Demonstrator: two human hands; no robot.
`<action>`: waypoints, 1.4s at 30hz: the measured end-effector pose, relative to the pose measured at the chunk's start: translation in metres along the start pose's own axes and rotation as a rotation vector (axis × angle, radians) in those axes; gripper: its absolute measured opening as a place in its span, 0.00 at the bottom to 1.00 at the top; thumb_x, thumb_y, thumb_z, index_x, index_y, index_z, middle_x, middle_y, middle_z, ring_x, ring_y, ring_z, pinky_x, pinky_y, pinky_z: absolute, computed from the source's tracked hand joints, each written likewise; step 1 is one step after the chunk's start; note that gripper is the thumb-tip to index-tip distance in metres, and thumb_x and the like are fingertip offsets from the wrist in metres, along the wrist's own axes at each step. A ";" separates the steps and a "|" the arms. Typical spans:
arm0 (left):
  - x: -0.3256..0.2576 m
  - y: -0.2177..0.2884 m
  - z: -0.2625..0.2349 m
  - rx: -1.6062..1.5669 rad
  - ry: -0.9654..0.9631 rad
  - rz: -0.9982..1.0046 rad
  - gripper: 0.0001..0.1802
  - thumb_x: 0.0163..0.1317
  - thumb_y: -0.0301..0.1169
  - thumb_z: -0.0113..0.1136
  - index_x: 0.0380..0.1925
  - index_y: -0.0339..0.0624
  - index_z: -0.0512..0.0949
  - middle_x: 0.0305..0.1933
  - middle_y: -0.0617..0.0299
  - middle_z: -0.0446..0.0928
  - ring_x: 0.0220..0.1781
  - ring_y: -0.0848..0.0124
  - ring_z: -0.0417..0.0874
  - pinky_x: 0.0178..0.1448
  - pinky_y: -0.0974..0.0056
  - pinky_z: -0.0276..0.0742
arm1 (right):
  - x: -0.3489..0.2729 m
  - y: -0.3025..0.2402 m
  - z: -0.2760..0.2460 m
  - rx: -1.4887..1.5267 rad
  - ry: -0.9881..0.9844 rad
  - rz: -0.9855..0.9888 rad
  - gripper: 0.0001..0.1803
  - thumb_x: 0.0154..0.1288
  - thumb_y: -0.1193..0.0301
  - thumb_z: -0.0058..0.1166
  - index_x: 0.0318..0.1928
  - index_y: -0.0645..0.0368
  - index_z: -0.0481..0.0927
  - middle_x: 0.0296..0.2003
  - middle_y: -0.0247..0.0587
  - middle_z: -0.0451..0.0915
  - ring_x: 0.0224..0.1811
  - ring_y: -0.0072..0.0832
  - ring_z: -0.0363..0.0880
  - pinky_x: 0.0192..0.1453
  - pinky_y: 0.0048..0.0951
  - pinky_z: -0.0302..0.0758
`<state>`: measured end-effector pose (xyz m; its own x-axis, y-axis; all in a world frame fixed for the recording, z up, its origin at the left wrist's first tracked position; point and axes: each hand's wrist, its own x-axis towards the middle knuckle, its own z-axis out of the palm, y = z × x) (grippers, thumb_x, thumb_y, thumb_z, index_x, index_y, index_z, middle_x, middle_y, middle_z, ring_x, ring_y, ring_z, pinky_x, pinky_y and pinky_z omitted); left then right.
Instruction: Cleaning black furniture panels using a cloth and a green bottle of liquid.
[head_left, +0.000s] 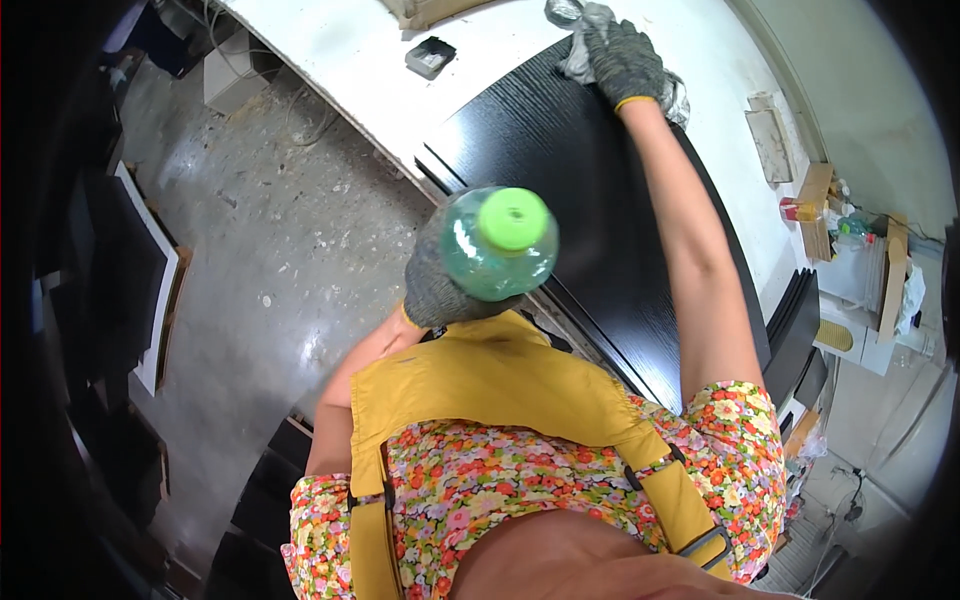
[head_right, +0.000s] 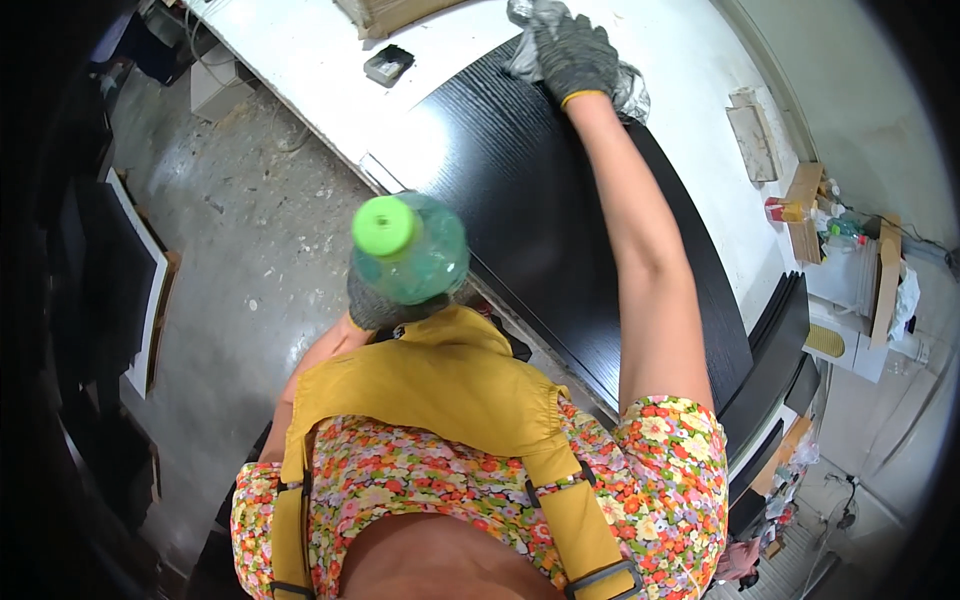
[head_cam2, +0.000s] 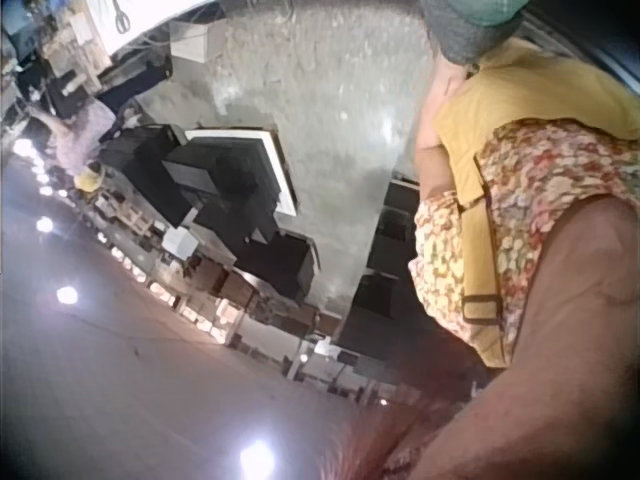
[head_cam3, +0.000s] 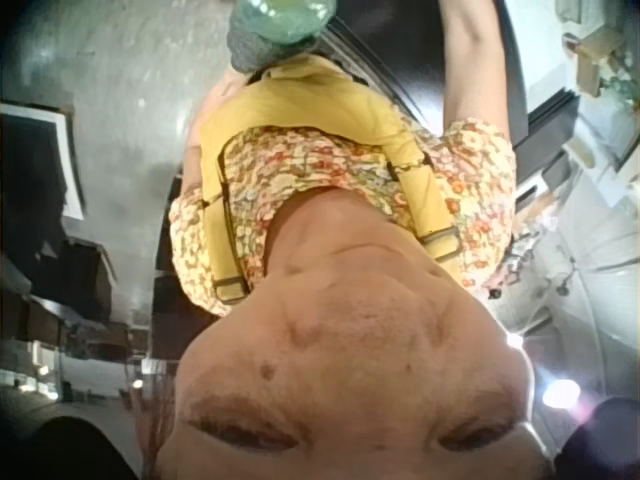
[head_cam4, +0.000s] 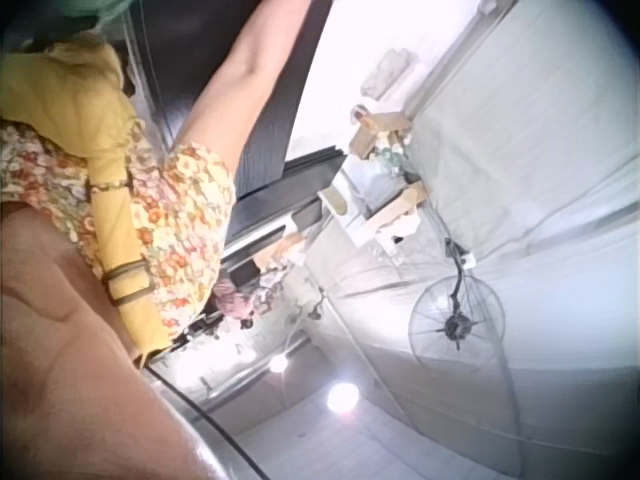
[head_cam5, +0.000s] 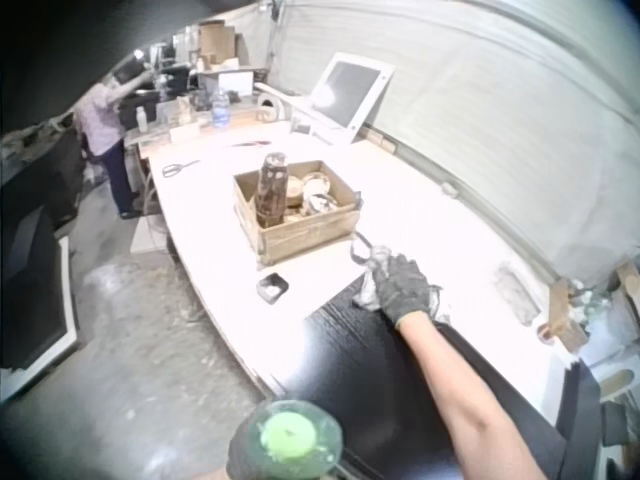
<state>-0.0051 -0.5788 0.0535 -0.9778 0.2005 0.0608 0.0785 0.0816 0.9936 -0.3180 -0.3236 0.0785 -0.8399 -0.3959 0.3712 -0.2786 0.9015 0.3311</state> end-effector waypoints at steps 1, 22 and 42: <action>-0.006 0.011 -0.005 0.089 0.048 0.000 0.38 0.50 0.30 0.76 0.61 0.40 0.70 0.56 0.58 0.76 0.56 0.66 0.78 0.62 0.59 0.75 | -0.002 -0.013 0.005 0.164 -0.146 0.019 0.23 0.72 0.55 0.41 0.59 0.52 0.74 0.53 0.48 0.80 0.56 0.45 0.78 0.60 0.43 0.73; -0.124 -0.030 -0.087 0.224 0.654 -0.143 0.45 0.38 0.45 0.81 0.59 0.44 0.75 0.59 0.59 0.78 0.61 0.60 0.76 0.69 0.56 0.67 | -0.073 -0.008 -0.039 0.073 0.034 -0.217 0.26 0.66 0.63 0.50 0.65 0.47 0.71 0.59 0.43 0.76 0.61 0.41 0.74 0.63 0.40 0.72; -0.127 -0.049 -0.094 0.283 0.559 -0.036 0.42 0.49 0.35 0.76 0.63 0.33 0.67 0.61 0.51 0.73 0.58 0.58 0.75 0.64 0.53 0.72 | -0.461 0.006 -0.255 0.403 -0.487 0.184 0.28 0.64 0.56 0.51 0.63 0.53 0.76 0.67 0.44 0.70 0.72 0.49 0.62 0.74 0.50 0.57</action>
<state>0.0973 -0.7001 0.0061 -0.9286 -0.3417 0.1448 0.0173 0.3498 0.9367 0.1862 -0.1805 0.1306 -0.9789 -0.1900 -0.0755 -0.1834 0.9793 -0.0861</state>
